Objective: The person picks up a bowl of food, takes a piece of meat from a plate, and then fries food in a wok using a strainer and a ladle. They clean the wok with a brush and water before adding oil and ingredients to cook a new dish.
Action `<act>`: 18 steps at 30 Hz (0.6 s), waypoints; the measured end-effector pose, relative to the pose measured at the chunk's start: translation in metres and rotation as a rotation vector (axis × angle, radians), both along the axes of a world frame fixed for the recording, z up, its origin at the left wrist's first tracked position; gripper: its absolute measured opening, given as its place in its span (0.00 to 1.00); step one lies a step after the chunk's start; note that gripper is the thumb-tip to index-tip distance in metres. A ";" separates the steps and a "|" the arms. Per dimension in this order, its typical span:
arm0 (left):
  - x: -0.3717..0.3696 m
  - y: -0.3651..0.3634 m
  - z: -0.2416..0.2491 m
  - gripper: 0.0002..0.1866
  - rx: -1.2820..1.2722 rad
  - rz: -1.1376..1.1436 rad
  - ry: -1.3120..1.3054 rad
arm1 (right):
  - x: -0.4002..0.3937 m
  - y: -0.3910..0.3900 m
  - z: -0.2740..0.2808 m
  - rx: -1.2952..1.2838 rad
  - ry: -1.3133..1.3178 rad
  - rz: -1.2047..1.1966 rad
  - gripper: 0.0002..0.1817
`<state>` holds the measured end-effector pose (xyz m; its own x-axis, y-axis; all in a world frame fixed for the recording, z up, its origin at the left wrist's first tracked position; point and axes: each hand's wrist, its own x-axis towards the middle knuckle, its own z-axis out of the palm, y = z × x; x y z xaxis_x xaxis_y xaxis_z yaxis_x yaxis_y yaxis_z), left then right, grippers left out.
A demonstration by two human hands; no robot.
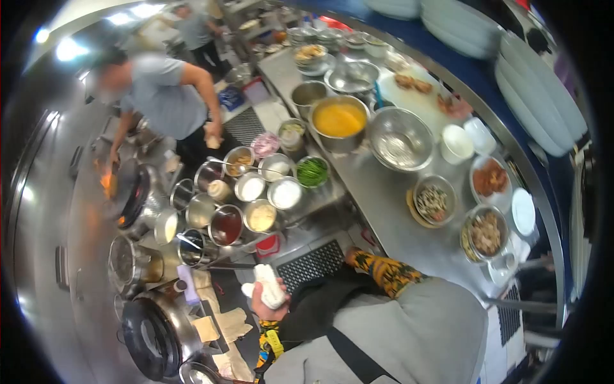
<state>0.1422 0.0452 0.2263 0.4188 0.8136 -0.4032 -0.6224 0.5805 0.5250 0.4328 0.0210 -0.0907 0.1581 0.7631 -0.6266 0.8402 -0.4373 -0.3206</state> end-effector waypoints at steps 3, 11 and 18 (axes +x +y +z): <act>0.000 0.001 -0.003 0.27 -0.002 0.020 0.006 | 0.015 -0.007 0.008 -0.104 -0.111 0.553 0.17; -0.019 -0.008 0.001 0.25 0.051 0.146 -0.073 | 0.017 0.028 0.024 -0.233 -0.173 0.784 0.19; -0.050 -0.025 -0.006 0.26 0.005 0.261 -0.167 | -0.015 0.052 0.019 -0.025 -0.370 1.041 0.13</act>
